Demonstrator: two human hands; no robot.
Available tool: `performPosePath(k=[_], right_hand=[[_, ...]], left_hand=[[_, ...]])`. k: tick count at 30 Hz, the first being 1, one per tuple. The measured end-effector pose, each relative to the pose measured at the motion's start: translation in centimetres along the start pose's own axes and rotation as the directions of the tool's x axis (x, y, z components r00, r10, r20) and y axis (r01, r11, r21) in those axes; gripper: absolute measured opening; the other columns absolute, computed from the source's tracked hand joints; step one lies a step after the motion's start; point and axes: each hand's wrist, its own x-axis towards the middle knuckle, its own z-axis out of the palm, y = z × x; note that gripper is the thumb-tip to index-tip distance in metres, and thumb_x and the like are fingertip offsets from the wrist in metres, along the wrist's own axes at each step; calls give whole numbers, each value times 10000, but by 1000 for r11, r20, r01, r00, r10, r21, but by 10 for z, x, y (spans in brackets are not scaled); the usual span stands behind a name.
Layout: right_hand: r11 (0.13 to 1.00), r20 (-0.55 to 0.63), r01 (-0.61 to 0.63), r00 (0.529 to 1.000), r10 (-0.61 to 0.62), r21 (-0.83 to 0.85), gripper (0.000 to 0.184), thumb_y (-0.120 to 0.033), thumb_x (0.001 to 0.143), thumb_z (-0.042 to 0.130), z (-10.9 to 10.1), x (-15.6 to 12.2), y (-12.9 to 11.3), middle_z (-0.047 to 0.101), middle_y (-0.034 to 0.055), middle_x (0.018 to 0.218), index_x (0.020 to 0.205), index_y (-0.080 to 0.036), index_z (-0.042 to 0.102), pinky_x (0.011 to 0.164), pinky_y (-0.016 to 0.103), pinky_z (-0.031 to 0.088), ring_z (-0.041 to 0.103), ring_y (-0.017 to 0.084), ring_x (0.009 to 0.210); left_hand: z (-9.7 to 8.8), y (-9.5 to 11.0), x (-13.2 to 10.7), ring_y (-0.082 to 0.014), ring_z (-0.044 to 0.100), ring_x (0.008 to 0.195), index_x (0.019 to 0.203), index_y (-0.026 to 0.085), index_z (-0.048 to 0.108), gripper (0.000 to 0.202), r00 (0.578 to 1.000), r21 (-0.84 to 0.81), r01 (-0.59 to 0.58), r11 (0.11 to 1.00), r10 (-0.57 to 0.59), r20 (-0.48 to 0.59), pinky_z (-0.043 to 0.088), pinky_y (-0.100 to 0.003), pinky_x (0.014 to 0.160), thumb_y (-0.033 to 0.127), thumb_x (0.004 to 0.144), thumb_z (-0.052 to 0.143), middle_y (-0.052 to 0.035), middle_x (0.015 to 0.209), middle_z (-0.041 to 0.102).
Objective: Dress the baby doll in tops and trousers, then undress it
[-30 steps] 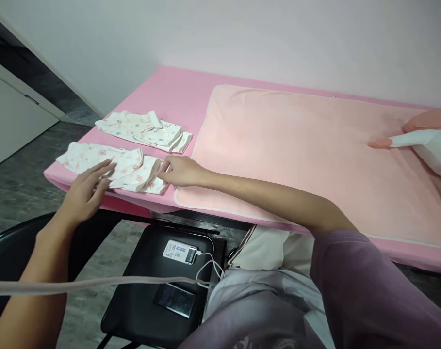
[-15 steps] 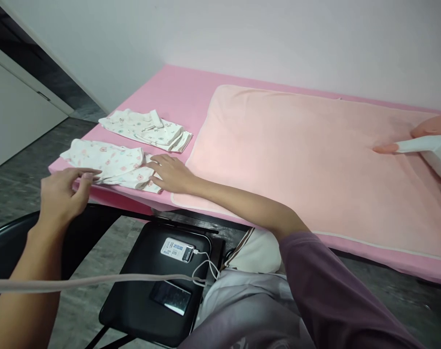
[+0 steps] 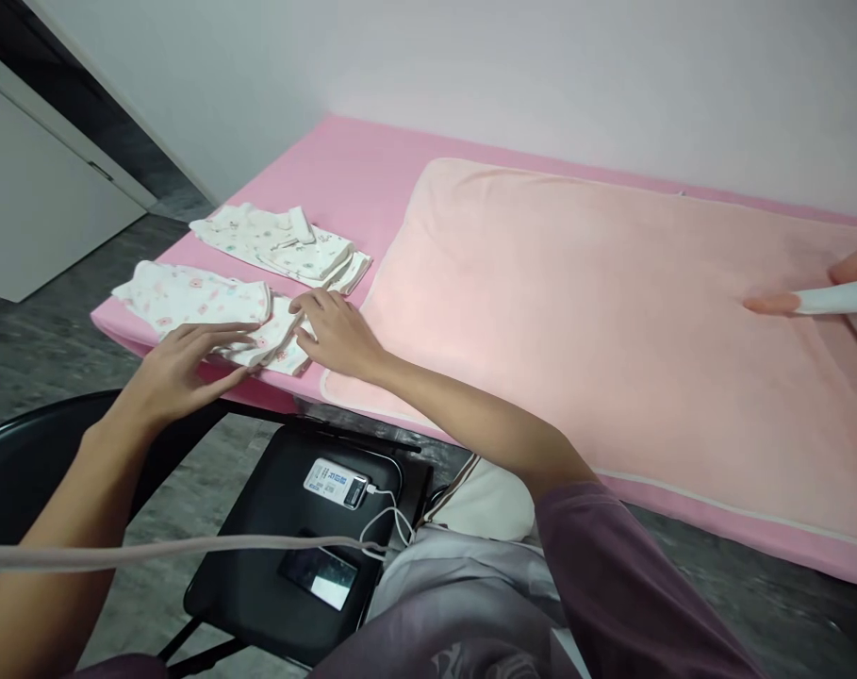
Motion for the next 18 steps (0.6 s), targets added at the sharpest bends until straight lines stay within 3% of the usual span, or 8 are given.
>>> performPosePath(k=[3, 5, 7, 10, 13, 18], right_hand=[[997, -22, -65, 998, 66, 38, 232, -226, 1142, 532, -1, 1, 0, 664, 119, 1419, 1346, -157, 618, 1157, 510, 567, 610, 297, 1333], [992, -35, -105, 994, 107, 65, 207, -231, 1148, 513, -2, 2, 1, 673, 111, 1398, 1320, -179, 616, 1147, 505, 574, 619, 290, 1316], [988, -47, -129, 990, 134, 84, 183, -237, 1145, 518, -1, 2, 3, 675, 110, 1390, 1295, -194, 612, 1152, 509, 576, 618, 294, 1328], [986, -49, -135, 989, 140, 95, 173, -238, 1130, 539, 0, 2, 5, 672, 113, 1388, 1286, -202, 604, 1152, 531, 579, 616, 305, 1335], [987, -45, -128, 990, 133, 96, 170, -232, 1125, 538, 1, 2, 5, 675, 117, 1381, 1281, -203, 600, 1143, 545, 581, 620, 311, 1321], [982, -58, -142, 987, 150, 123, 155, -214, 1108, 550, 2, 3, 6, 686, 119, 1373, 1256, -204, 596, 1152, 543, 572, 620, 312, 1332]], left_hand=[[2, -6, -1, -314, 755, 1256, 1280, 246, 718, 291, 999, 18, 8, 1000, -8, -45, 558, -475, 1129, 436, 1085, 617, -113, 1428, 797], [5, -7, 0, -297, 782, 1104, 1251, 242, 745, 311, 987, 31, 123, 992, -119, -107, 587, -444, 1028, 451, 1080, 592, -104, 1290, 832], [10, -7, 3, -276, 774, 940, 1210, 227, 765, 362, 937, 29, 305, 952, -294, -186, 595, -413, 914, 504, 1049, 597, -95, 1117, 832], [14, -7, 11, -229, 733, 829, 1136, 204, 744, 397, 820, -58, 501, 863, -495, -288, 560, -342, 790, 560, 1001, 632, -76, 980, 789], [15, -8, 21, -174, 655, 739, 1125, 183, 695, 422, 768, -209, 516, 831, -557, -318, 484, -273, 692, 578, 993, 624, -53, 868, 732], [14, -9, 32, -118, 543, 628, 1141, 163, 657, 454, 737, -329, 497, 803, -591, -327, 413, -224, 610, 580, 961, 665, -7, 770, 652]])
